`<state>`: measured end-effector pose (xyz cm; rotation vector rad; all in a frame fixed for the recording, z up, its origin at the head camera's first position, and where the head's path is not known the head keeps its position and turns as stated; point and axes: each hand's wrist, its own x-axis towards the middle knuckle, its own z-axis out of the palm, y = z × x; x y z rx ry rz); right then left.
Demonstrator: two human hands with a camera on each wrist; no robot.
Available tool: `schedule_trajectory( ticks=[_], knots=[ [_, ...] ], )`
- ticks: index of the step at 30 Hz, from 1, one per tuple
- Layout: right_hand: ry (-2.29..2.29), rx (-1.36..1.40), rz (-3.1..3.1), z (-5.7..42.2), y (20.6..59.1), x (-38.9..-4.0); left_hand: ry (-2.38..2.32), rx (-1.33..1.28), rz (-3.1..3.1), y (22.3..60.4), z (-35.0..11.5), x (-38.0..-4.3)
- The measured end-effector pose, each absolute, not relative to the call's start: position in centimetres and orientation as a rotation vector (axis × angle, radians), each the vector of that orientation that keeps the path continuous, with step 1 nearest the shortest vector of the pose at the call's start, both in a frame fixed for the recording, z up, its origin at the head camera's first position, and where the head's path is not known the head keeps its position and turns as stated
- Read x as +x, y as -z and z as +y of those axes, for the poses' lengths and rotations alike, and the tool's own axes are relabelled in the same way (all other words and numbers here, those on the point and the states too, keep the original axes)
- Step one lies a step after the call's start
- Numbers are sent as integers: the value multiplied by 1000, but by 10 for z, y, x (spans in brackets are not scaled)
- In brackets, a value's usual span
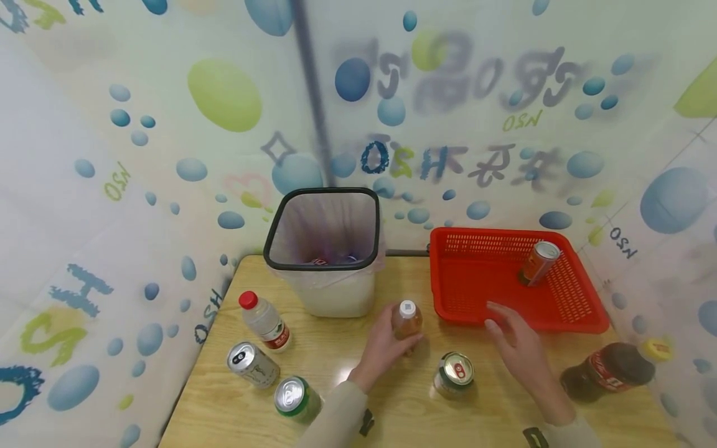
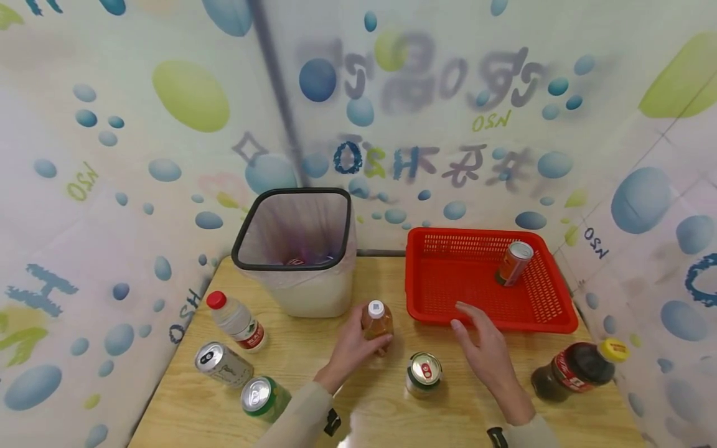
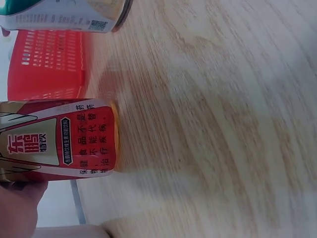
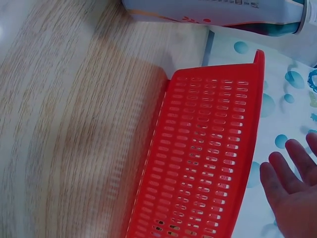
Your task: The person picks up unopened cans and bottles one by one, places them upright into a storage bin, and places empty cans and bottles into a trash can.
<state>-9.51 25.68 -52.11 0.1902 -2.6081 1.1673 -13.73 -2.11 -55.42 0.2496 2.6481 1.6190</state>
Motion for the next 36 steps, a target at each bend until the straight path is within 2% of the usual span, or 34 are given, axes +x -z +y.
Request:
schedule_trajectory(
  ticks=[10, 17, 23, 36],
  knots=[
    [-1216, 261, -2638, 250, 519, -90, -1547, 333, 2680, 555, -24, -133],
    [-1238, 527, -2637, 243, 533, -80, -1570, 480, 2698, 553, -39, -127],
    [-1256, 713, -2632, 231, 548, -73, -1472, 442, 2755, 549, -53, -118],
    [-1369, 595, -2722, 212, 575, -66, -1464, 360, 2793, 549, -61, -111]
  ],
)
